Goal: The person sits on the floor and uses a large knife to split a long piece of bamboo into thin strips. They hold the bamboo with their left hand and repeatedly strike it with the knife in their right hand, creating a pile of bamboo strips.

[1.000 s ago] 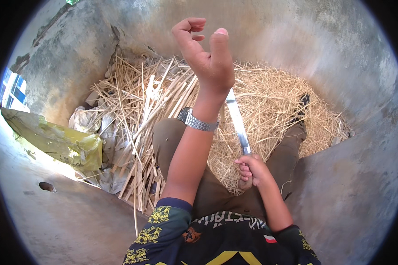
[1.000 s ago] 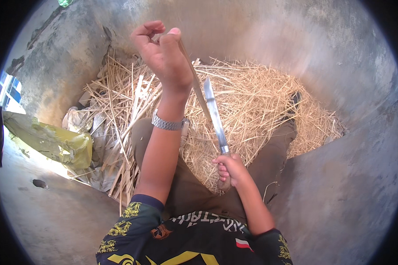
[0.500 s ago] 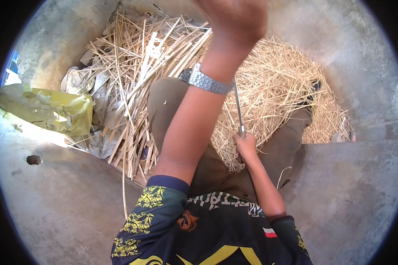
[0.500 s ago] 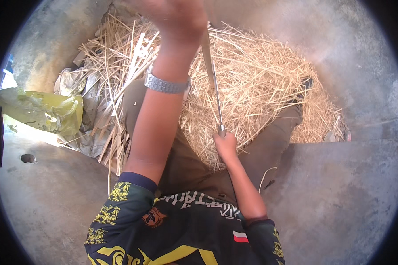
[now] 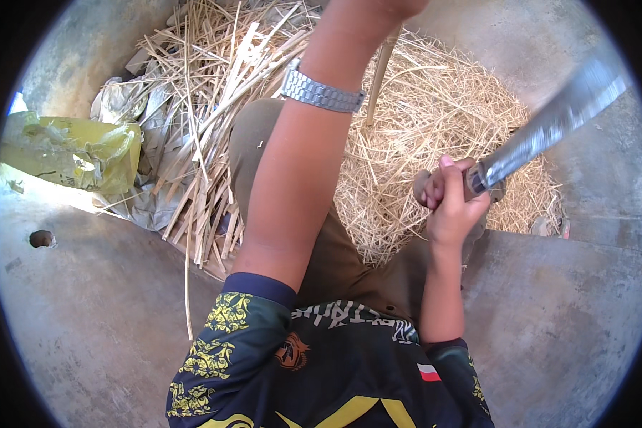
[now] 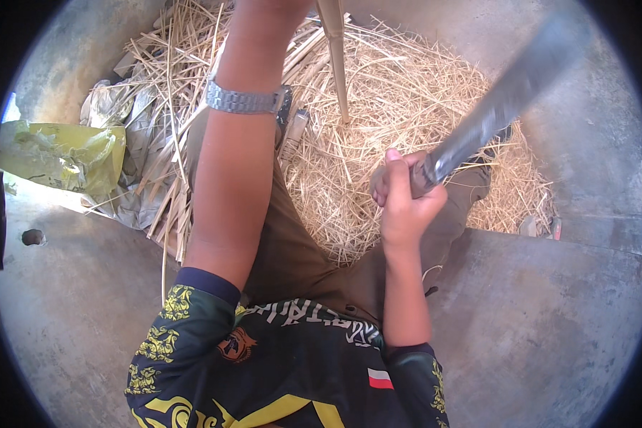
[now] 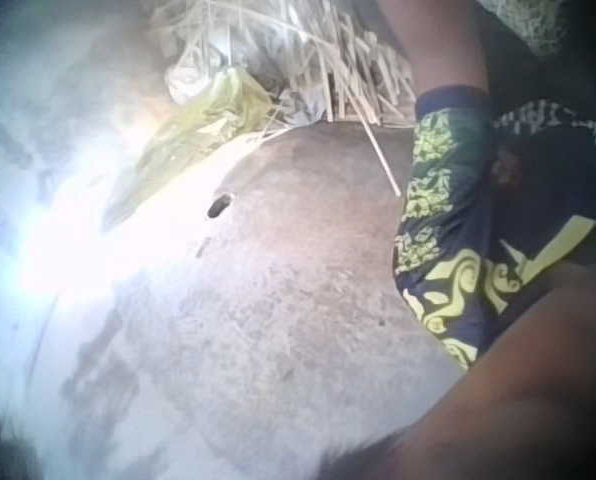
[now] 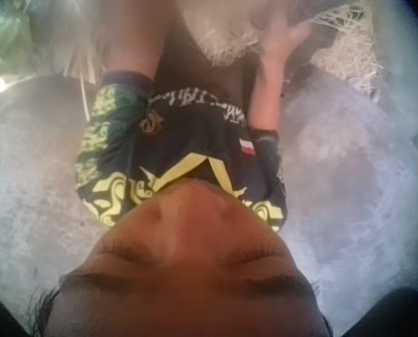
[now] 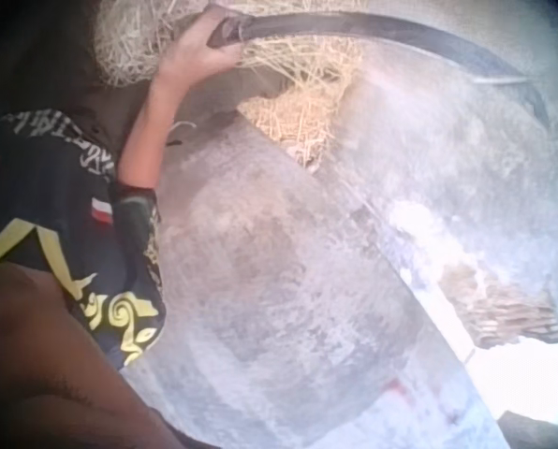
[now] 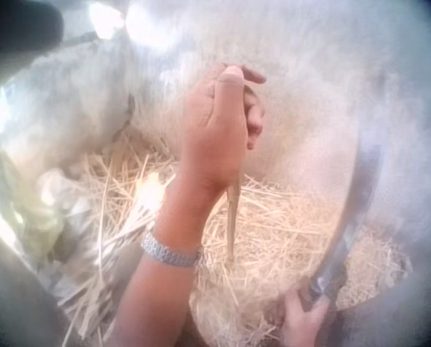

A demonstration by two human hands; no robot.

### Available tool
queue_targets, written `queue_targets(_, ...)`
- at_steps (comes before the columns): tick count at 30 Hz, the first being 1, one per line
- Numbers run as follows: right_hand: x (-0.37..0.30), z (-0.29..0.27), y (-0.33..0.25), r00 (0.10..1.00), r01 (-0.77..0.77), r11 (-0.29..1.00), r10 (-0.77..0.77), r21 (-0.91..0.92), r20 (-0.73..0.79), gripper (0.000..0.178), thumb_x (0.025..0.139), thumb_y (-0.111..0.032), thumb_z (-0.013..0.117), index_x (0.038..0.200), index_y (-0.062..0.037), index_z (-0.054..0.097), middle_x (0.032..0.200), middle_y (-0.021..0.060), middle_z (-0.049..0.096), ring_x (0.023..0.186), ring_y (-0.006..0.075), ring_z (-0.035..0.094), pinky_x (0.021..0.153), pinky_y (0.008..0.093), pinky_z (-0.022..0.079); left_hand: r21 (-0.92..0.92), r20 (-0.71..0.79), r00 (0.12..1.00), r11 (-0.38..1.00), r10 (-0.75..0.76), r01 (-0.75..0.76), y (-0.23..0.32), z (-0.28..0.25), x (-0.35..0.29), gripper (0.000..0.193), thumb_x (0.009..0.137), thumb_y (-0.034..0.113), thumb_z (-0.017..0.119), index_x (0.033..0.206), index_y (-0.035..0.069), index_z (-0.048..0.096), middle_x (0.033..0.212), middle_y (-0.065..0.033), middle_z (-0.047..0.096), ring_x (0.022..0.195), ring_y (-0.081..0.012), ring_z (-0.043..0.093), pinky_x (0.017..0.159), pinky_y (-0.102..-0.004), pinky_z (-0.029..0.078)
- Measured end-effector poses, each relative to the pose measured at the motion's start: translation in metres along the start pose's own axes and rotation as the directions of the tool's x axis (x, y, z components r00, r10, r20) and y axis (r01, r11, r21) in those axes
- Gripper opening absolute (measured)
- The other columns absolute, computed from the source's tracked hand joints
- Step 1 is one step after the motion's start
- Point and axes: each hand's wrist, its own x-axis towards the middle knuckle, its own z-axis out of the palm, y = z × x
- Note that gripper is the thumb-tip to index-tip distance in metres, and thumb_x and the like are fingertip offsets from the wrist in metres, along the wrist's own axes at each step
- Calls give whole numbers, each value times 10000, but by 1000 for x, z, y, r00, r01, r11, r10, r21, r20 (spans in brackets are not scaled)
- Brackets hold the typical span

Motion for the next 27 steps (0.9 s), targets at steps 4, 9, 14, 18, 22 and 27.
queue_targets(4,-24,-39,115,996,-85,968,80,-237,-30,165,937,-114,682,816,-52,588,602,4,535,477,93,478,451,273,375,279,-92,948,922,304,-268,-16,2,10,324,1070,164,373,846,41,571,549,66,402,440,-43,335,415,-213,321)
queue_targets(9,-36,-79,169,742,-586,561,662,-585,-108,183,862,-171,710,790,-27,624,602,17,562,431,113,487,418,301,370,172,-155,968,970,198,-171,-5,-8,5,282,1051,154,395,864,43,575,581,64,417,433,-37,324,389,-200,288)
queue_targets(14,-21,-63,96,747,-640,643,649,-421,-144,258,863,-201,724,715,-64,562,549,3,529,392,106,468,377,291,348,18,-263,960,996,94,-92,-10,-13,6,251,1030,139,410,863,34,565,632,31,460,494,-51,388,437,-203,340)
queue_targets(18,-9,-23,29,965,-255,843,255,-475,-65,273,908,-178,750,722,-65,585,596,-68,507,519,27,435,480,236,322,332,-343,862,907,373,-260,-16,-41,20,246,1010,140,432,822,30,549,798,-38,524,708,-108,485,646,-275,439)
queue_targets(22,6,-4,12,1000,11,989,-8,-149,19,243,931,-40,702,742,-76,553,613,-78,504,535,4,426,488,214,303,429,-330,885,887,328,-168,-7,-30,10,245,986,146,446,785,37,533,915,-69,512,834,-162,470,818,-337,431)
queue_targets(27,-9,-43,144,997,-75,907,81,-414,-3,228,897,-77,695,711,-90,562,611,-31,526,555,58,482,520,261,358,543,-284,906,831,314,-117,-1,-19,8,198,970,159,457,825,37,516,900,-49,466,814,-162,434,805,-321,424)
